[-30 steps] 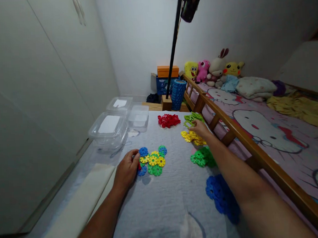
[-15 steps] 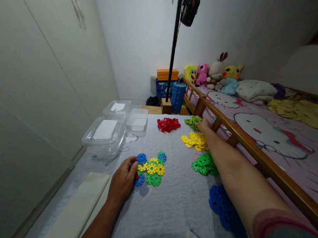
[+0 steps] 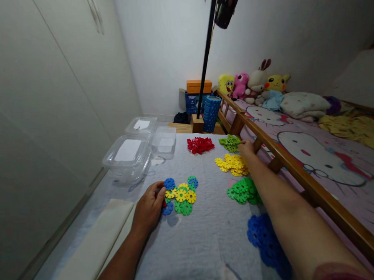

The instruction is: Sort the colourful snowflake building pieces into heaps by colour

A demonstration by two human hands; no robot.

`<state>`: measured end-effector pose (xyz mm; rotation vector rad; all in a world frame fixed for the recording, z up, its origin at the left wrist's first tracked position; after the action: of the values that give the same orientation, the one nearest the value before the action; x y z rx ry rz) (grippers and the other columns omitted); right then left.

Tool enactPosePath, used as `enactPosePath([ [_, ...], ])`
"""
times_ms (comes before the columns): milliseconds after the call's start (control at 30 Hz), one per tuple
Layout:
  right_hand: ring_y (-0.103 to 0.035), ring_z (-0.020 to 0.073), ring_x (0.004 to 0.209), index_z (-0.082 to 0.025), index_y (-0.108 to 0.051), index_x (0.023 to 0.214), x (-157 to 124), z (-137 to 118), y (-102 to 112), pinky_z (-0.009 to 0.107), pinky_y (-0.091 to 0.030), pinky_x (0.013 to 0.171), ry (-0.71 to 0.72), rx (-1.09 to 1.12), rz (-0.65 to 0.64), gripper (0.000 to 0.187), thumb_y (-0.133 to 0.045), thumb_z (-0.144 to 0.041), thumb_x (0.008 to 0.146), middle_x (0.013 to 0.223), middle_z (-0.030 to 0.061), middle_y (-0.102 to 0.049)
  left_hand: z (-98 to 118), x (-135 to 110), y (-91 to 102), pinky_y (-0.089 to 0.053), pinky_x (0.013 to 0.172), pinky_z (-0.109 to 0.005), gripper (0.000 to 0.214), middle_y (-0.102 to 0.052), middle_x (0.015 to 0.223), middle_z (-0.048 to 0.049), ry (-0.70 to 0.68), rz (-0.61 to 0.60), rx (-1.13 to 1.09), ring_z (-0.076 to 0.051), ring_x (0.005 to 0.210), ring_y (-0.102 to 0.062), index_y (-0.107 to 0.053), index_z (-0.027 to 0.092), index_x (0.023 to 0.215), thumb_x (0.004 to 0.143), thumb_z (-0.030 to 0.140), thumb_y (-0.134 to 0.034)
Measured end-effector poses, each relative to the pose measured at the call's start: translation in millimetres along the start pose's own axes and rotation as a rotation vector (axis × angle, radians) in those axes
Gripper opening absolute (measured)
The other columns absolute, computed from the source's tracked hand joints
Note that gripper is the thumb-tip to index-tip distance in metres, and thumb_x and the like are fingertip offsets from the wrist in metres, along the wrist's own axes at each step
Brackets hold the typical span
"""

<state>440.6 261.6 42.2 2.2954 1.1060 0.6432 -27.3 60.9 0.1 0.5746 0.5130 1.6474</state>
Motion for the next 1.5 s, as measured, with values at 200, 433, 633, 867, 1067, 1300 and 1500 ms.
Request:
enactPosePath([
  [200,-0.058,0.0152,0.064,-0.012,-0.066,0.1,-43,-30,5,0.025,-0.047,0.061,0.016,0.093,-0.095,0.032,-0.059,-0.016,0.069,0.076,0.0028,-0.065,4,0,1.2,-0.05,0.089,-0.036,0.045,-0.073,0.108,-0.006,-0.016,0.019,-0.047,-0.024,0.095,-0.068,-0.065,0.023,0.115,0.092,0.054,-0.042],
  [433,-0.058,0.0113,0.065,-0.015,-0.067,0.093,-177,-117,-55,0.022,-0.043,0.062,0.48,0.046,-0.809,0.018,-0.062,-0.014,0.076,0.072,-0.0018,-0.063,0,4,7.8,-0.047,0.1,-0.041,0.043,-0.069,0.117,-0.0116,0.006,0.154,-0.175,-0.026,0.11,-0.064,-0.065,0.018,0.112,0.087,0.044,-0.042],
  [633,-0.063,0.0171,0.088,-0.014,-0.072,0.104,-273,-153,-85,0.028,-0.046,0.082,0.835,-0.275,-0.917,0.023,-0.065,-0.014,0.081,0.097,0.0073,-0.072,0,4,9.4,-0.049,0.1,-0.042,0.04,-0.069,0.115,-0.012,0.033,0.175,-0.229,-0.026,0.109,-0.064,-0.064,0.017,0.11,0.084,0.038,-0.043],
  [867,-0.055,0.0253,0.118,-0.015,-0.063,0.129,-307,-167,-115,0.037,-0.039,0.103,0.909,-0.361,-0.845,0.046,-0.066,-0.034,0.087,0.13,0.0139,-0.063,-2,5,8.2,-0.046,0.104,-0.041,0.037,-0.068,0.117,-0.0109,0.017,0.19,-0.259,-0.025,0.113,-0.062,-0.064,0.018,0.109,0.081,0.031,-0.044],
  [1067,-0.044,0.0314,0.128,-0.024,-0.061,0.132,-330,-171,-112,0.047,-0.039,0.103,1.004,-0.329,-0.87,0.053,-0.07,-0.04,0.082,0.144,0.01,-0.052,-9,8,9.1,-0.048,0.1,-0.041,0.035,-0.069,0.112,-0.009,0.032,0.234,-0.327,-0.024,0.106,-0.063,-0.063,0.018,0.108,0.078,0.027,-0.046],
  [1300,-0.043,0.0327,0.126,-0.023,-0.071,0.111,-345,-174,-108,0.05,-0.036,0.103,1.091,-0.276,-0.844,0.043,-0.081,-0.04,0.073,0.134,0.0109,-0.056,-17,10,10.7,-0.047,0.1,-0.04,0.034,-0.07,0.106,-0.0083,0.062,0.299,-0.393,-0.024,0.105,-0.064,-0.063,0.018,0.105,0.076,0.025,-0.047],
  [1500,-0.058,0.0158,0.084,-0.019,-0.063,0.121,-282,-164,-106,0.03,-0.047,0.08,0.791,0.083,-0.82,0.05,-0.076,-0.022,0.073,0.093,0.0017,-0.065,-24,11,5.3,-0.049,0.094,-0.038,0.036,-0.069,0.108,-0.0082,0.084,0.288,-0.427,-0.023,0.101,-0.064,-0.062,0.019,0.111,0.081,0.031,-0.048],
])
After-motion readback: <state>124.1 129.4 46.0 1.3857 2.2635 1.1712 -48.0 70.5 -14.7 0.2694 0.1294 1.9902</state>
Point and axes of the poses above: each hand's wrist, its own x-axis towards the middle knuckle, its own y-axis out of the back of the hand, z = x × y, the point moved 6 cm from there along x, towards the middle knuckle
